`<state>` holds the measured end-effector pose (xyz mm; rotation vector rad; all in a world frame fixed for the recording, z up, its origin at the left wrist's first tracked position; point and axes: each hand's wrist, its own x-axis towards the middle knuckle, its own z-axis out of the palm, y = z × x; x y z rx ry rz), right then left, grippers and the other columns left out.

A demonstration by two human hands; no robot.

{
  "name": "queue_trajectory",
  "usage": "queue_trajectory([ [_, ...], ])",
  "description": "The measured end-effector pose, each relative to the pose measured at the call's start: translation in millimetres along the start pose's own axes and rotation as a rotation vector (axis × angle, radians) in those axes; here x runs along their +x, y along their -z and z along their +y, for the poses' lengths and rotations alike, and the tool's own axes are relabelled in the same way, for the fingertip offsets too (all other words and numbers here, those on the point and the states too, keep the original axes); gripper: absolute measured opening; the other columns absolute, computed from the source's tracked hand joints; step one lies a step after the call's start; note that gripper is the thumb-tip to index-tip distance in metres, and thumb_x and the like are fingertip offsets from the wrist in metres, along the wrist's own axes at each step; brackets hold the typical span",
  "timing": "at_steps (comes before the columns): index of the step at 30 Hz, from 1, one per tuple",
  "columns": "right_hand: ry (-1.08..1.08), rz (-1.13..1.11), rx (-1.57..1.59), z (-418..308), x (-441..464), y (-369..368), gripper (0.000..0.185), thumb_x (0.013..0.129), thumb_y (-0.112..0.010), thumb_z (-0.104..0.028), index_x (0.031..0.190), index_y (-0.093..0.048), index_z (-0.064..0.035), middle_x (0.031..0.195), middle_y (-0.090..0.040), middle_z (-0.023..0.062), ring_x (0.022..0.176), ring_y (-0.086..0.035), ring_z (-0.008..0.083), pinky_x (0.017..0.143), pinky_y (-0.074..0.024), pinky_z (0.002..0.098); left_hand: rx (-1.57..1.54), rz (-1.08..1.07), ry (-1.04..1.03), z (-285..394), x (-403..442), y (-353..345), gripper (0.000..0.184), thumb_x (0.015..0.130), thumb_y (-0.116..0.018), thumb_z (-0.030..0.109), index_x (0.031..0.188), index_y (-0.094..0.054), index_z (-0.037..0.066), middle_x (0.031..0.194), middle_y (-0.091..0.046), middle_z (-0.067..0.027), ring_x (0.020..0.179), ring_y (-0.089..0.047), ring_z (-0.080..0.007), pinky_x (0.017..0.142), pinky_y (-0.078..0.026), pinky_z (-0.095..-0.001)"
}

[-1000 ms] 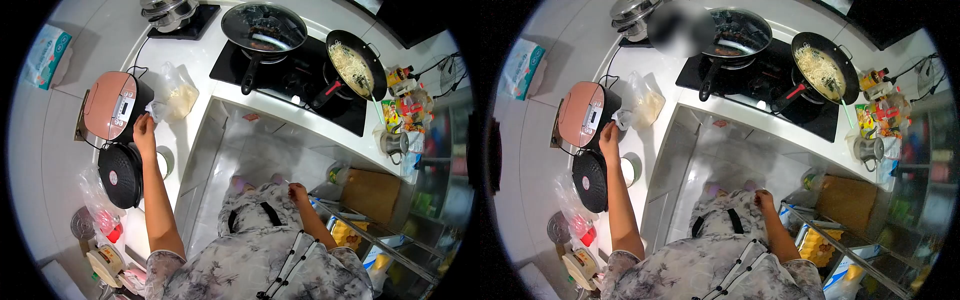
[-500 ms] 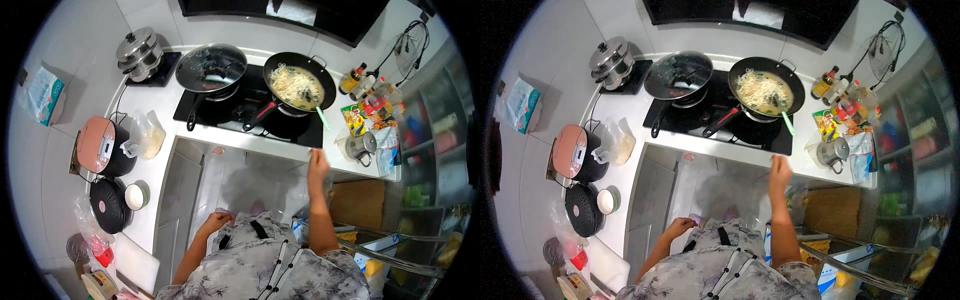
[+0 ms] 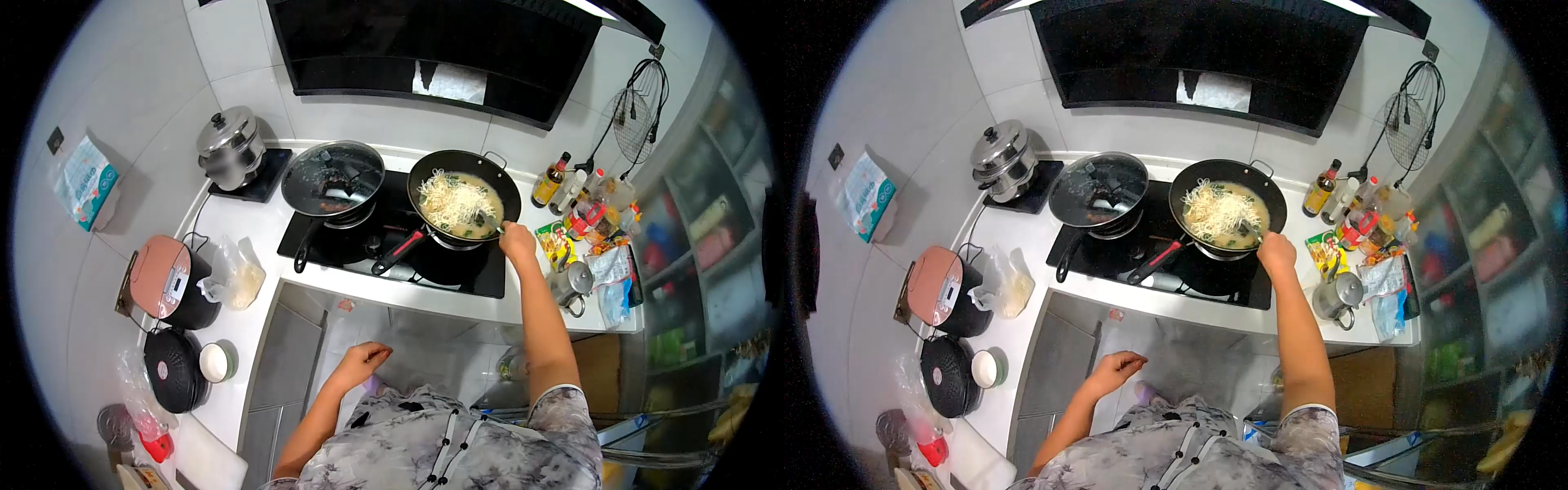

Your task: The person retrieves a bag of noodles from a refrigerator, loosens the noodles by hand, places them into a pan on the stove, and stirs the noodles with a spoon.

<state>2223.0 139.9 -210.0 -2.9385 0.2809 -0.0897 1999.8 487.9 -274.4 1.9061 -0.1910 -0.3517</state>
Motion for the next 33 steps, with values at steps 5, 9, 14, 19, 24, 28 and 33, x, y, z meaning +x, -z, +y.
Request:
queue_trajectory([
  [5,0.176,0.097,-0.169,20,8,31,0.017,0.074,-0.053,-0.011,0.084,-0.066,-0.0104,0.082,-0.065,0.0163,0.081,-0.063,0.0315,0.071,-0.0503,0.0418,0.038,-0.102,0.059,-4,28,10,0.022,0.086,-0.058,0.018,0.098,-0.064,0.001,0.089,-0.065,-0.0126,0.077,-0.061,-0.0193,0.069,-0.047,-0.0283],
  [9,0.265,0.207,-0.266,2,8,59,0.014,0.072,-0.054,-0.009,0.08,-0.065,-0.0102,0.074,-0.063,0.014,0.074,-0.063,0.0309,0.064,-0.0504,0.0411,0.085,-0.099,-0.087,0,55,20,0.023,0.085,-0.058,0.021,0.098,-0.064,0.002,0.09,-0.064,-0.0144,0.078,-0.062,-0.0259,0.069,-0.047,-0.0318],
  [14,0.547,0.21,-0.452,-3,12,46,0.018,0.07,-0.055,-0.007,0.085,-0.064,-0.011,0.075,-0.059,0.0091,0.069,-0.063,0.0268,0.06,-0.0505,0.0378,0.05,-0.12,-0.229,3,89,24,0.022,0.083,-0.058,0.02,0.097,-0.064,0.003,0.091,-0.063,-0.0158,0.079,-0.061,-0.0313,0.069,-0.047,-0.036],
  [19,0.5,0.225,-0.419,-1,19,48,0.018,0.071,-0.054,-0.007,0.085,-0.064,-0.0126,0.075,-0.059,0.0082,0.069,-0.062,0.0258,0.057,-0.0492,0.0386,0.086,-0.046,-0.281,37,93,33,0.016,0.083,-0.057,0.013,0.092,-0.063,0.002,0.087,-0.062,-0.0143,0.076,-0.06,-0.0307,0.067,-0.047,-0.0358],
  [24,0.377,0.197,-0.186,14,46,55,0.02,0.072,-0.063,-0.015,0.091,-0.068,-0.0125,0.078,-0.063,0.0135,0.072,-0.062,0.0313,0.065,-0.0493,0.0412,0.04,0.201,-0.424,64,103,32,0.012,0.08,-0.06,0.007,0.091,-0.063,0.002,0.084,-0.062,-0.0116,0.074,-0.06,-0.0291,0.065,-0.047,-0.0352],
  [28,0.242,0.094,0.083,27,68,44,0.022,0.074,-0.064,-0.02,0.093,-0.067,-0.0091,0.084,-0.065,0.0175,0.08,-0.062,0.0334,0.073,-0.0493,0.0408,0.271,0.495,-0.585,83,117,32,0.014,0.074,-0.063,0.004,0.088,-0.063,0.003,0.088,-0.06,-0.0106,0.08,-0.056,-0.0289,0.07,-0.045,-0.0363],
  [33,0.142,0.155,0.356,30,115,-7,0.027,0.078,-0.058,-0.021,0.099,-0.065,-0.0051,0.094,-0.063,0.0214,0.089,-0.06,0.0364,0.08,-0.0469,0.0413,0.522,0.607,-0.556,75,140,19,0.028,0.069,-0.067,0.006,0.097,-0.061,0.006,0.101,-0.056,-0.0142,0.09,-0.052,-0.0328,0.075,-0.042,-0.0398],
])
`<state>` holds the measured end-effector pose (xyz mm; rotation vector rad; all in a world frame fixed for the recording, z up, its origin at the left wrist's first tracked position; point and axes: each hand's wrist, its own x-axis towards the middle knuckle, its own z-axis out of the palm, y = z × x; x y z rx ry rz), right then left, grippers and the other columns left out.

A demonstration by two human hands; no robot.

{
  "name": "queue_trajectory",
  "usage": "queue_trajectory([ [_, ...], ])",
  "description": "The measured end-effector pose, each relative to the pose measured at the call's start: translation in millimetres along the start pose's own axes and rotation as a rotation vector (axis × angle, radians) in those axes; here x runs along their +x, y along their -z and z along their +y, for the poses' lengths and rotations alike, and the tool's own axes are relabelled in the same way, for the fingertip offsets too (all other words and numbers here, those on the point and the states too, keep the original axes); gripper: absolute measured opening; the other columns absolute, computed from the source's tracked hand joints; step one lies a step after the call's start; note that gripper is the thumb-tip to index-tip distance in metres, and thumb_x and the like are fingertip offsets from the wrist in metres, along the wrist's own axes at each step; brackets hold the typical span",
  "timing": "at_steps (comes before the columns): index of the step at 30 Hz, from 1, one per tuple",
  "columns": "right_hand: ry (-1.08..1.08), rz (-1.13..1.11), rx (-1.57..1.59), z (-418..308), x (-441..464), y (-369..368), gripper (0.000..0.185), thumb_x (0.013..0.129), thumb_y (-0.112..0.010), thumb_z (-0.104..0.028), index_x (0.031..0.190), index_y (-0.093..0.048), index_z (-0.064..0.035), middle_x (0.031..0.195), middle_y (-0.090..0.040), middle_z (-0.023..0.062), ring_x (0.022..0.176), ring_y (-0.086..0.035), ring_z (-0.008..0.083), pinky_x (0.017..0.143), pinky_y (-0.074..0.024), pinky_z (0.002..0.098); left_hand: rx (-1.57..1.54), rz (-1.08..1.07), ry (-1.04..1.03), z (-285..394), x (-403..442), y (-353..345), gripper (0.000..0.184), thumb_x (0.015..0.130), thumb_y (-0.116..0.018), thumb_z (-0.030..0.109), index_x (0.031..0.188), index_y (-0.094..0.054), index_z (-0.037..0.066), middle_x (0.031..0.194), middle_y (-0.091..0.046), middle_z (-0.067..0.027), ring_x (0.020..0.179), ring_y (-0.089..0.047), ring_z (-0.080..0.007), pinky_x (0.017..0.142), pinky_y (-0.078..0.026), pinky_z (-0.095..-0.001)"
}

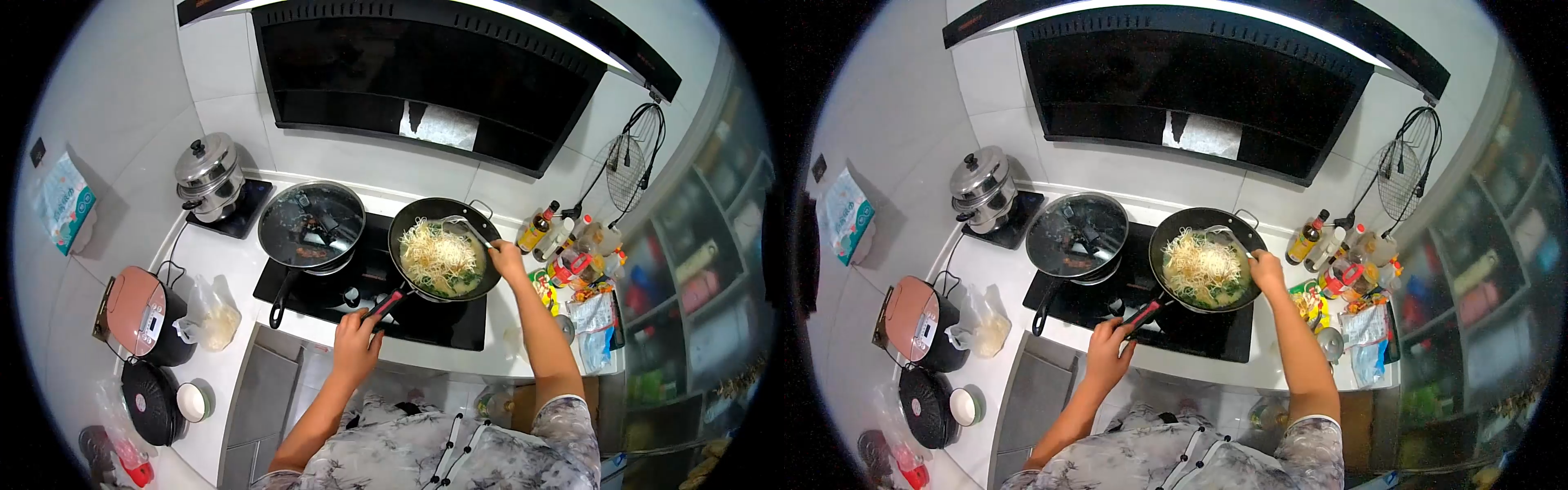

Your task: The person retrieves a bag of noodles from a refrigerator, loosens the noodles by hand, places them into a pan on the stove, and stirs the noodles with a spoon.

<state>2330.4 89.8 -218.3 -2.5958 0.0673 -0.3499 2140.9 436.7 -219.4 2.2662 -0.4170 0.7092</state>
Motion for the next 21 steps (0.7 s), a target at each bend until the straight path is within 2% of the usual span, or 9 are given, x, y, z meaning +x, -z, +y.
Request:
queue_trajectory([
  [3,-0.122,0.028,0.097,-6,14,-42,0.028,0.079,-0.056,-0.021,0.099,-0.063,-0.003,0.093,-0.062,0.0242,0.091,-0.058,0.0396,0.081,-0.0458,0.0435,0.147,-0.107,0.138,-9,-2,-18,0.041,0.069,-0.069,0.008,0.108,-0.059,0.006,0.097,-0.056,-0.0154,0.089,-0.054,-0.0327,0.075,-0.044,-0.0407],
  [6,-0.141,0.108,0.143,-22,11,-73,0.024,0.079,-0.055,-0.017,0.096,-0.06,-0.0007,0.091,-0.061,0.0263,0.088,-0.057,0.0425,0.078,-0.045,0.0473,0.175,-0.15,0.202,-13,-5,-26,0.038,0.07,-0.067,0.007,0.107,-0.06,0.007,0.091,-0.057,-0.0143,0.085,-0.055,-0.0315,0.072,-0.046,-0.0401],
  [10,-0.132,0.045,0.189,-36,2,-101,0.026,0.083,-0.054,-0.015,0.101,-0.057,0.0035,0.088,-0.062,0.0262,0.084,-0.059,0.0421,0.074,-0.0459,0.0469,0.171,-0.14,0.227,-15,-2,-28,0.035,0.071,-0.064,0.003,0.105,-0.063,0.009,0.086,-0.057,-0.0133,0.082,-0.055,-0.0306,0.07,-0.046,-0.0392],
  [14,-0.162,-0.17,0.228,-63,-9,-85,0.028,0.084,-0.053,-0.015,0.104,-0.056,0.0042,0.091,-0.062,0.0259,0.084,-0.06,0.0399,0.073,-0.0469,0.0451,0.158,-0.162,0.233,-15,-3,-27,0.036,0.071,-0.063,0.002,0.105,-0.063,0.009,0.086,-0.056,-0.0128,0.081,-0.055,-0.0305,0.07,-0.046,-0.0392],
  [15,-0.144,-0.183,0.214,-54,-8,-92,0.029,0.079,-0.057,-0.021,0.101,-0.06,-0.0015,0.095,-0.062,0.0235,0.091,-0.059,0.0371,0.078,-0.0461,0.0412,0.162,-0.165,0.225,-16,-3,-27,0.036,0.07,-0.064,0.002,0.105,-0.063,0.009,0.086,-0.056,-0.0126,0.081,-0.055,-0.0305,0.07,-0.046,-0.0391],
  [16,-0.149,-0.179,0.212,-48,-10,-89,0.029,0.079,-0.057,-0.021,0.101,-0.06,-0.0015,0.095,-0.062,0.0235,0.091,-0.059,0.0371,0.078,-0.0461,0.0412,0.165,-0.167,0.217,-17,-2,-27,0.036,0.07,-0.064,0.002,0.105,-0.063,0.009,0.085,-0.056,-0.0125,0.081,-0.055,-0.0305,0.07,-0.046,-0.039],
  [19,0.061,-0.315,0.168,-31,-19,-71,0.029,0.078,-0.057,-0.02,0.103,-0.061,-0.0054,0.095,-0.062,0.0217,0.091,-0.059,0.0359,0.078,-0.0466,0.0416,0.154,-0.164,0.199,-19,-2,-27,0.036,0.07,-0.065,0.002,0.105,-0.062,0.01,0.086,-0.057,-0.0118,0.081,-0.057,-0.0311,0.067,-0.047,-0.0397],
  [20,0.052,-0.312,0.164,-34,-24,-59,0.029,0.078,-0.057,-0.02,0.103,-0.061,-0.0054,0.095,-0.062,0.0217,0.091,-0.059,0.0359,0.078,-0.0466,0.0416,0.147,-0.17,0.195,-19,-1,-26,0.036,0.07,-0.065,0.002,0.105,-0.062,0.01,0.086,-0.057,-0.0118,0.081,-0.057,-0.0311,0.067,-0.047,-0.0397],
  [21,0.089,-0.344,0.019,-42,-32,-38,0.029,0.079,-0.057,-0.019,0.105,-0.06,-0.008,0.094,-0.062,0.0216,0.09,-0.06,0.0348,0.078,-0.0469,0.0418,0.155,-0.176,0.19,-19,0,-24,0.036,0.07,-0.066,0.002,0.105,-0.062,0.009,0.086,-0.057,-0.0118,0.081,-0.057,-0.031,0.067,-0.047,-0.0396],
])
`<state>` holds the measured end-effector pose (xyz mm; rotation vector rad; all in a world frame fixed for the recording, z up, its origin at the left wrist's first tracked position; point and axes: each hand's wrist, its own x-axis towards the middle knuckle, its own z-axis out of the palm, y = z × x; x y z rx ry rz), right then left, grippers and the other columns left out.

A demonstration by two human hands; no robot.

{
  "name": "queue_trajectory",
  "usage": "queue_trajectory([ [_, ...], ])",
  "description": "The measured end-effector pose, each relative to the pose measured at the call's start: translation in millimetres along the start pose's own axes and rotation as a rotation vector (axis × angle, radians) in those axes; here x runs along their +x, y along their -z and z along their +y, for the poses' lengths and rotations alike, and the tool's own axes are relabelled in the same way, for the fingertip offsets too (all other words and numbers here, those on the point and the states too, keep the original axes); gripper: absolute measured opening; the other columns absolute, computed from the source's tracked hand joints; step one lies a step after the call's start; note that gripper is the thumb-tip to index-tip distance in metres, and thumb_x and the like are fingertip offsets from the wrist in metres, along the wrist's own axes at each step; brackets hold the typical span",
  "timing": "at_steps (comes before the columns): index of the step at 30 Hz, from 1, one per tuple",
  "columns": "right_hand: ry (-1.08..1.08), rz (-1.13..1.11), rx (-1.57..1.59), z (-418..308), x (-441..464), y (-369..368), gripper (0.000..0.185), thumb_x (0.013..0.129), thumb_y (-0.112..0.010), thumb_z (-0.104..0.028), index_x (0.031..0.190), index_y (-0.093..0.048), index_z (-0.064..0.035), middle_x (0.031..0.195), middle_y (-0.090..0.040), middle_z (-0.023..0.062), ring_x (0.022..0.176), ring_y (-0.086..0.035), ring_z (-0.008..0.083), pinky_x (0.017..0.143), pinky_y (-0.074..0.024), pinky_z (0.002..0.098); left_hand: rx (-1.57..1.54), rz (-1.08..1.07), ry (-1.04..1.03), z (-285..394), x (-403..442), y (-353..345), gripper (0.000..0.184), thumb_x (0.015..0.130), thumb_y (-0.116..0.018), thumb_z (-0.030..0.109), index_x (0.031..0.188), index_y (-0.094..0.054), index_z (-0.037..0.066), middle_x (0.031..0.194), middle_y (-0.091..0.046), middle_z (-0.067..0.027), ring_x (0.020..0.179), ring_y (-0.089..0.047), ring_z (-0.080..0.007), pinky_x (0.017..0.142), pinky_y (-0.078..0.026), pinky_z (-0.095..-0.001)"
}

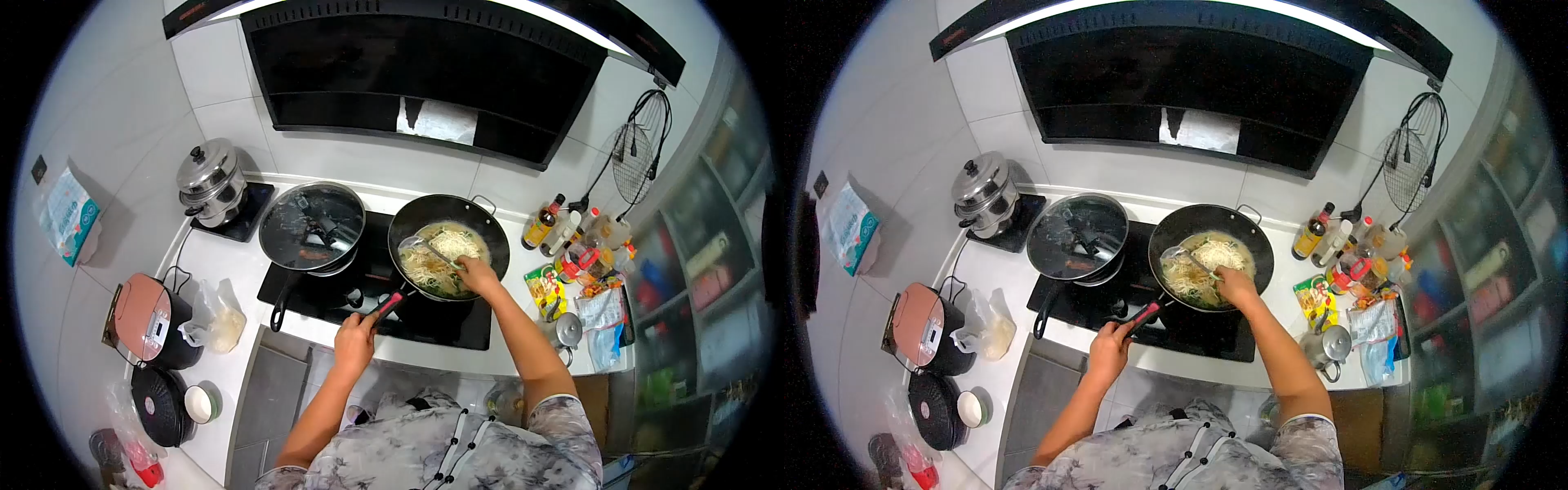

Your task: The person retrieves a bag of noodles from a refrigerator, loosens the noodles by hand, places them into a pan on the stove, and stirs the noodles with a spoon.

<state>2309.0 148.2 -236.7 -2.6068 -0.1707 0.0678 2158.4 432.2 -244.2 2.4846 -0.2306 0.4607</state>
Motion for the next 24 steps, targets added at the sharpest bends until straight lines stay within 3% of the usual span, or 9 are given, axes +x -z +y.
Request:
queue_trajectory([
  [2,0.048,-0.008,-0.272,-6,-17,20,0.028,0.076,-0.06,-0.018,0.104,-0.063,-0.0156,0.093,-0.063,0.0177,0.087,-0.061,0.0312,0.074,-0.0484,0.0417,0.007,-0.002,-0.012,1,1,2,0.036,0.069,-0.066,0.001,0.103,-0.062,0.007,0.085,-0.057,-0.0118,0.079,-0.057,-0.0308,0.066,-0.047,-0.0393],
  [6,0.215,0.13,-0.438,-2,-35,48,0.026,0.072,-0.064,-0.015,0.098,-0.065,-0.0156,0.085,-0.064,0.0123,0.078,-0.062,0.029,0.064,-0.0493,0.04,-0.026,0.0,-0.03,-4,1,1,0.037,0.067,-0.067,0.001,0.103,-0.062,0.007,0.084,-0.057,-0.0118,0.077,-0.057,-0.0312,0.065,-0.047,-0.039],
  [10,0.247,0.255,-0.429,-8,-61,77,0.023,0.074,-0.061,-0.011,0.096,-0.066,-0.0146,0.08,-0.06,0.0116,0.071,-0.061,0.0307,0.062,-0.0489,0.0407,-0.039,-0.003,-0.046,-3,2,5,0.037,0.067,-0.067,0.001,0.103,-0.062,0.007,0.082,-0.057,-0.0119,0.075,-0.057,-0.0309,0.064,-0.047,-0.0387],
  [16,0.253,0.241,-0.608,-3,-83,103,0.021,0.07,-0.059,-0.006,0.089,-0.065,-0.0103,0.076,-0.058,0.0116,0.07,-0.061,0.0286,0.06,-0.0491,0.0391,-0.064,0.011,-0.051,-8,2,2,0.036,0.067,-0.067,0.001,0.101,-0.063,0.007,0.081,-0.056,-0.0118,0.075,-0.057,-0.0304,0.063,-0.046,-0.0385],
  [20,0.372,0.154,-0.837,0,-78,87,0.016,0.068,-0.057,-0.007,0.082,-0.065,-0.0086,0.074,-0.057,0.0095,0.069,-0.061,0.0252,0.057,-0.0498,0.0363,-0.062,-0.012,-0.037,-7,3,4,0.036,0.067,-0.067,0.001,0.102,-0.063,0.007,0.081,-0.056,-0.0117,0.076,-0.057,-0.0304,0.064,-0.046,-0.0383],
  [24,0.456,0.02,-0.965,1,-69,21,0.008,0.068,-0.058,-0.011,0.069,-0.066,-0.009,0.078,-0.058,0.0082,0.068,-0.06,0.0237,0.056,-0.0504,0.0345,-0.07,0.011,-0.039,-8,4,2,0.036,0.067,-0.067,0.001,0.102,-0.063,0.008,0.082,-0.057,-0.0116,0.077,-0.057,-0.0304,0.064,-0.046,-0.0384],
])
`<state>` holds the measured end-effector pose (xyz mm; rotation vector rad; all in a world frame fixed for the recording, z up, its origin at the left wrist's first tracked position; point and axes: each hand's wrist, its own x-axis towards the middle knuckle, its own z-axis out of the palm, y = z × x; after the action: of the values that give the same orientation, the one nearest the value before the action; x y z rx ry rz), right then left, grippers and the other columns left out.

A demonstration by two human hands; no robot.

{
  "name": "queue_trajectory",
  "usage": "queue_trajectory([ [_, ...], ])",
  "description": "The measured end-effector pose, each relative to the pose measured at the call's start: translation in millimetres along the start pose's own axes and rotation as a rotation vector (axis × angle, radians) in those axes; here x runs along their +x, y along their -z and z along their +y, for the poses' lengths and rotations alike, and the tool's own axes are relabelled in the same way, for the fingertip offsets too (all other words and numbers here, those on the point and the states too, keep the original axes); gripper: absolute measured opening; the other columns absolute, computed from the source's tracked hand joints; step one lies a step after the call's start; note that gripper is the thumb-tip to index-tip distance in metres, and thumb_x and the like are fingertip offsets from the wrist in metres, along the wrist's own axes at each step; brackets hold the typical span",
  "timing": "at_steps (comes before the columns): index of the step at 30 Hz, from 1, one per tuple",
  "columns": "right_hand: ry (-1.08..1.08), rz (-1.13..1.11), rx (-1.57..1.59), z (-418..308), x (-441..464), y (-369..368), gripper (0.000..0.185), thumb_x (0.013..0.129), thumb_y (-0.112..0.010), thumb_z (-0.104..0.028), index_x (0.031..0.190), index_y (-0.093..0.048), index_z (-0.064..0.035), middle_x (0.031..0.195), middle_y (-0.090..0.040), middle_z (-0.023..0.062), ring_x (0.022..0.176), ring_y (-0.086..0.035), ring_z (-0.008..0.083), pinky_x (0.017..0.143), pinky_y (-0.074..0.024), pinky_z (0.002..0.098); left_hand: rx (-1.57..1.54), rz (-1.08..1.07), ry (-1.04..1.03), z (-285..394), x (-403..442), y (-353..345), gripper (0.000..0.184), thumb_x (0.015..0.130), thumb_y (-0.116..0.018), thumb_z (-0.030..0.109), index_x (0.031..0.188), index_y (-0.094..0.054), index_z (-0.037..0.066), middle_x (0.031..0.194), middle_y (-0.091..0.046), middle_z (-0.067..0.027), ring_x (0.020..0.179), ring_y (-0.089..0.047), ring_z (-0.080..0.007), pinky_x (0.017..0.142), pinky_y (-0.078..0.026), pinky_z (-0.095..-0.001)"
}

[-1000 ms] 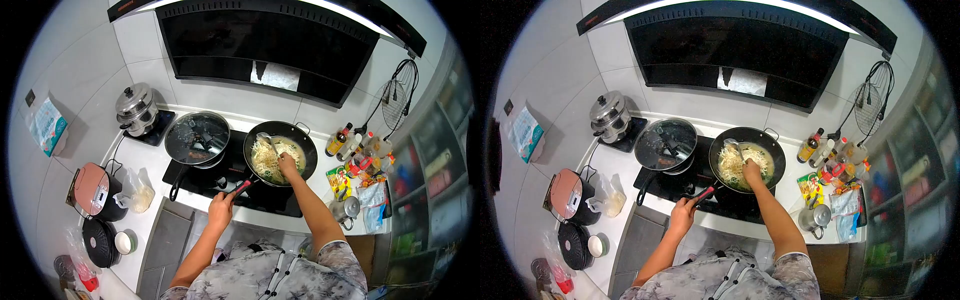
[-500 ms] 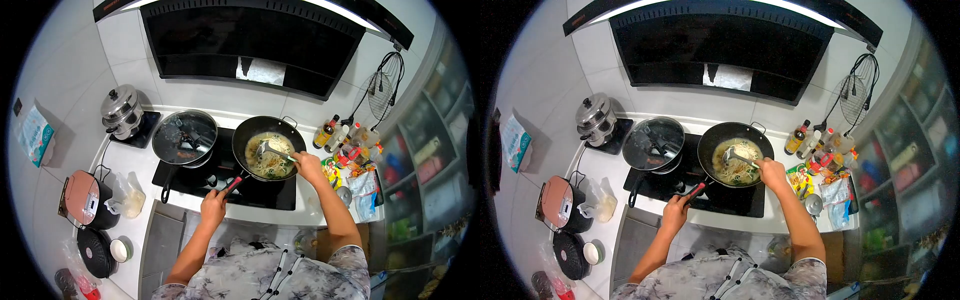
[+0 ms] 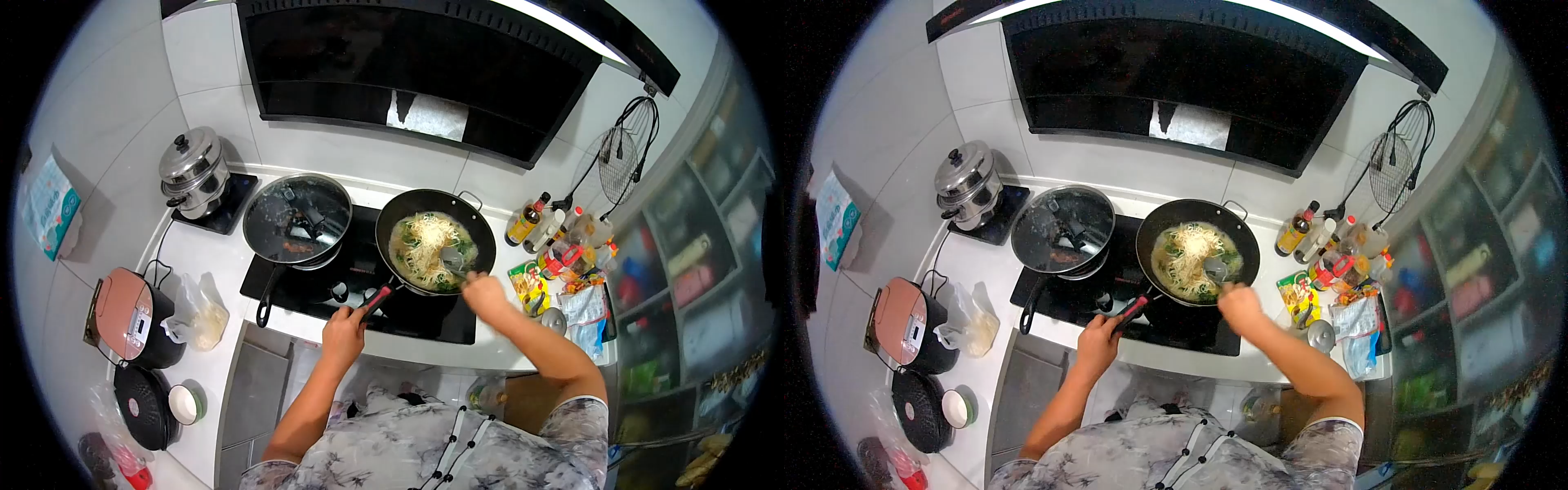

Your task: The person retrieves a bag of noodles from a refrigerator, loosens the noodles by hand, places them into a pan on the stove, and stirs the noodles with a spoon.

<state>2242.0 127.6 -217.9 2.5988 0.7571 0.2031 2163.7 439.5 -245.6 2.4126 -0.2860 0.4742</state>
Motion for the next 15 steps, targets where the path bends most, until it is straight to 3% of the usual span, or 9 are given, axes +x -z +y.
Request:
queue_trajectory([
  [3,0.03,-0.014,0.004,-15,17,2,0.007,0.066,-0.059,-0.01,0.064,-0.066,-0.0086,0.075,-0.058,0.0083,0.067,-0.061,0.023,0.056,-0.0504,0.0331,-0.002,-0.014,0.003,0,-2,3,0.036,0.067,-0.067,0.002,0.102,-0.063,0.008,0.083,-0.057,-0.0115,0.077,-0.057,-0.0305,0.064,-0.047,-0.0385],
  [5,-0.102,0.073,0.033,2,32,-7,0.007,0.065,-0.061,-0.01,0.06,-0.065,-0.0078,0.073,-0.059,0.0083,0.065,-0.062,0.0228,0.056,-0.05,0.0327,-0.004,-0.036,0.003,1,0,5,0.035,0.068,-0.066,0.003,0.102,-0.062,0.008,0.084,-0.057,-0.0115,0.078,-0.058,-0.0307,0.065,-0.047,-0.0385],
  [6,-0.086,0.045,0.073,11,36,-2,0.008,0.067,-0.06,-0.009,0.072,-0.066,-0.0071,0.072,-0.06,0.0112,0.066,-0.064,0.0248,0.056,-0.0503,0.0346,-0.002,-0.028,0.01,-1,0,4,0.035,0.068,-0.066,0.003,0.102,-0.062,0.008,0.084,-0.057,-0.0115,0.078,-0.058,-0.0307,0.065,-0.047,-0.0385],
  [7,-0.079,0.045,0.073,17,37,4,0.008,0.067,-0.06,-0.009,0.072,-0.066,-0.0071,0.072,-0.06,0.0112,0.066,-0.064,0.0248,0.056,-0.0503,0.0346,-0.006,-0.025,0.005,-3,0,3,0.035,0.068,-0.066,0.003,0.102,-0.062,0.009,0.084,-0.057,-0.0115,0.078,-0.058,-0.0308,0.065,-0.047,-0.0386],
  [9,-0.225,-0.05,0.26,29,34,27,0.021,0.069,-0.059,-0.009,0.09,-0.063,-0.0083,0.077,-0.062,0.0154,0.073,-0.064,0.0302,0.061,-0.0508,0.0395,-0.014,-0.025,0.0,-3,-1,3,0.035,0.068,-0.066,0.004,0.102,-0.062,0.009,0.084,-0.057,-0.0114,0.078,-0.058,-0.0309,0.064,-0.047,-0.0387],
  [12,-0.38,-0.128,0.506,57,26,31,0.031,0.073,-0.055,-0.011,0.104,-0.057,-0.0101,0.085,-0.063,0.0189,0.08,-0.062,0.0355,0.069,-0.0496,0.0445,-0.009,-0.035,0.022,0,0,3,0.035,0.068,-0.066,0.003,0.103,-0.062,0.009,0.084,-0.057,-0.0111,0.078,-0.058,-0.0307,0.064,-0.047,-0.0389],
  [15,-0.511,-0.018,0.695,60,28,12,0.03,0.075,-0.051,-0.015,0.104,-0.057,-0.0081,0.09,-0.063,0.0208,0.084,-0.06,0.0382,0.076,-0.0479,0.0463,-0.036,-0.016,0.01,0,0,1,0.034,0.068,-0.066,0.003,0.1,-0.063,0.008,0.08,-0.055,-0.0116,0.075,-0.057,-0.0308,0.065,-0.046,-0.0395],
])
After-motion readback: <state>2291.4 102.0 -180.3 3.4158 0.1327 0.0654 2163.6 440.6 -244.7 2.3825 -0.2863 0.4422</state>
